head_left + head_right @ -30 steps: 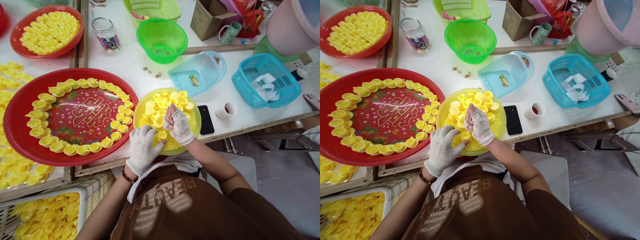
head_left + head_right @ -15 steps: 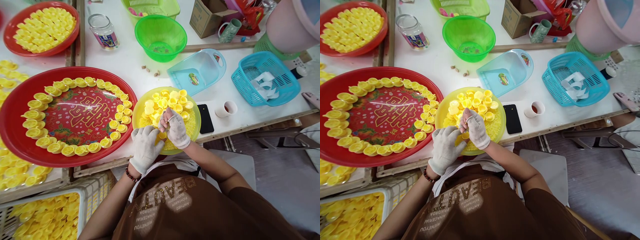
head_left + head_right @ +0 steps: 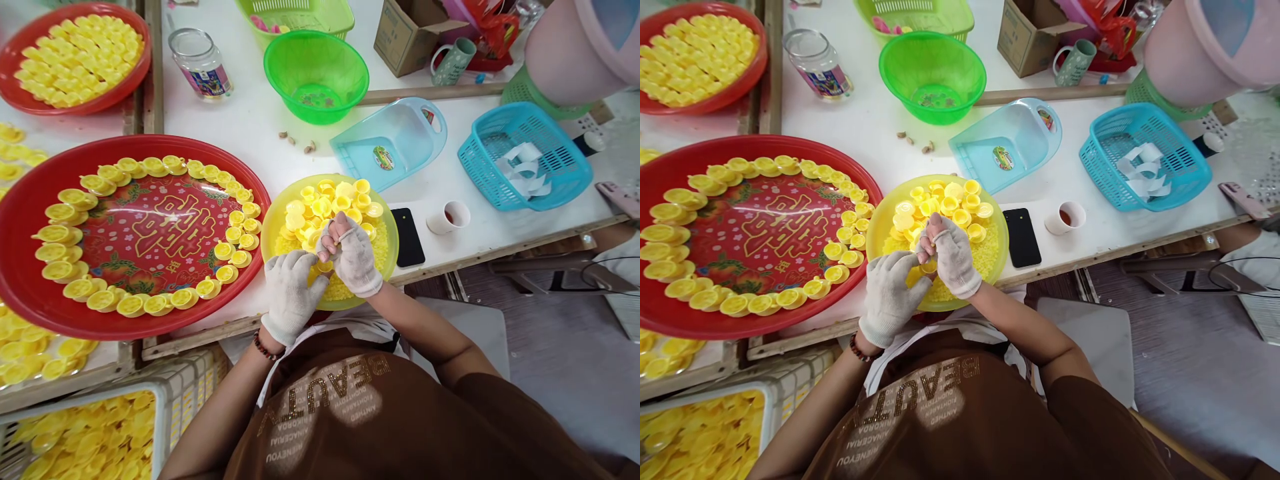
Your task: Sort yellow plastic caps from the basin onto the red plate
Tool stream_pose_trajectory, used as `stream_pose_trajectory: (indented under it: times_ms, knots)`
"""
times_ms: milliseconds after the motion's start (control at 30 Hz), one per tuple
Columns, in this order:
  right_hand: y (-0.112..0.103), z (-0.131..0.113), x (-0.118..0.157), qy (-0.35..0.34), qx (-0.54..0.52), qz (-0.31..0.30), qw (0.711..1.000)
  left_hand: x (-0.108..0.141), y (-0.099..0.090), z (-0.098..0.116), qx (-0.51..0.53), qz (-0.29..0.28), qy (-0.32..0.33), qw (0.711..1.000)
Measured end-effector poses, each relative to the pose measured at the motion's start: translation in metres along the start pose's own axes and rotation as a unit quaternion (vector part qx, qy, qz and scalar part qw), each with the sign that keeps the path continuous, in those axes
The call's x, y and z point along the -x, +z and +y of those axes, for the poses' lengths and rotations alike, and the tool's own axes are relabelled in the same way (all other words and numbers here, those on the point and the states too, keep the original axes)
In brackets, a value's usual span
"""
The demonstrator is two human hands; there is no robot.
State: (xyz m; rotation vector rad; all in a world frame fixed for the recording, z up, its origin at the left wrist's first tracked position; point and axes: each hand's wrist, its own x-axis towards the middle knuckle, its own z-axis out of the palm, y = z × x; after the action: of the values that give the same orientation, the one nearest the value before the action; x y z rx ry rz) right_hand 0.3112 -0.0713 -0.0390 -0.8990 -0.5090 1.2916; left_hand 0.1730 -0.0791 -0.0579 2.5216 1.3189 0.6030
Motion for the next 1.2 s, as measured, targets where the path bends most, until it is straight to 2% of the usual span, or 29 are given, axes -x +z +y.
stream_pose_trajectory:
  times_ms: [100, 200, 267, 300, 333, 367, 433, 500, 533, 600, 667, 733, 800, 867, 933, 1000, 1100, 1167, 1200]
  knots:
    - [-0.004, -0.004, -0.002, 0.012, -0.005, 0.024, 1.0, 0.0, 0.0, -0.002, 0.015, 0.02, 0.008, 1.0]
    - [-0.014, -0.011, -0.002, 0.0, 0.038, 0.033, 0.999, 0.003, -0.001, -0.003, 0.064, 0.048, 0.015, 0.997]
    - [-0.025, -0.017, 0.002, -0.031, 0.118, 0.01, 0.992, 0.005, -0.004, -0.004, 0.105, 0.071, 0.017, 0.992]
    - [-0.031, -0.02, 0.004, -0.05, 0.186, -0.016, 0.981, 0.006, -0.006, -0.006, 0.12, 0.084, 0.017, 0.989]
    - [-0.037, -0.023, 0.007, -0.071, 0.272, -0.052, 0.958, 0.007, -0.01, -0.01, 0.127, 0.097, 0.015, 0.987]
    - [-0.043, -0.026, 0.011, -0.094, 0.376, -0.098, 0.917, 0.008, -0.016, -0.015, 0.126, 0.107, 0.01, 0.986]
    - [-0.053, -0.03, 0.017, -0.147, 0.566, -0.191, 0.788, 0.009, -0.03, -0.035, 0.094, 0.123, -0.018, 0.988]
    - [-0.059, -0.03, 0.024, -0.183, 0.682, -0.255, 0.66, 0.013, -0.048, -0.065, 0.03, 0.124, -0.07, 0.989]
    - [-0.06, -0.029, 0.028, -0.193, 0.716, -0.274, 0.612, 0.015, -0.057, -0.082, -0.009, 0.12, -0.104, 0.987]
    - [-0.06, -0.026, 0.033, -0.202, 0.754, -0.294, 0.551, 0.02, -0.072, -0.118, -0.083, 0.095, -0.173, 0.977]
    - [-0.058, -0.023, 0.037, -0.209, 0.773, -0.302, 0.517, 0.024, -0.08, -0.149, -0.129, 0.048, -0.223, 0.965]
    - [-0.055, -0.021, 0.038, -0.21, 0.784, -0.307, 0.497, 0.026, -0.08, -0.17, -0.142, -0.016, -0.241, 0.96]
    - [-0.052, -0.018, 0.037, -0.211, 0.789, -0.311, 0.486, 0.024, -0.076, -0.181, -0.123, -0.088, -0.23, 0.961]
    - [-0.05, -0.015, 0.035, -0.215, 0.79, -0.317, 0.479, 0.02, -0.074, -0.185, -0.088, -0.145, -0.212, 0.962]
    - [-0.049, -0.011, 0.033, -0.215, 0.789, -0.329, 0.473, 0.014, -0.076, -0.181, -0.068, -0.163, -0.202, 0.963]
    - [-0.048, -0.007, 0.031, -0.207, 0.788, -0.342, 0.467, 0.007, -0.081, -0.169, -0.074, -0.126, -0.194, 0.97]
    - [-0.049, -0.002, 0.028, -0.194, 0.782, -0.354, 0.475, -0.006, -0.083, -0.133, -0.057, -0.02, -0.135, 0.989]
    - [-0.05, 0.0, 0.025, -0.188, 0.762, -0.352, 0.51, -0.017, -0.072, -0.099, -0.007, 0.012, -0.069, 0.998]
    - [-0.051, 0.001, 0.023, -0.184, 0.744, -0.347, 0.54, -0.024, -0.064, -0.082, 0.017, 0.007, -0.037, 0.999]
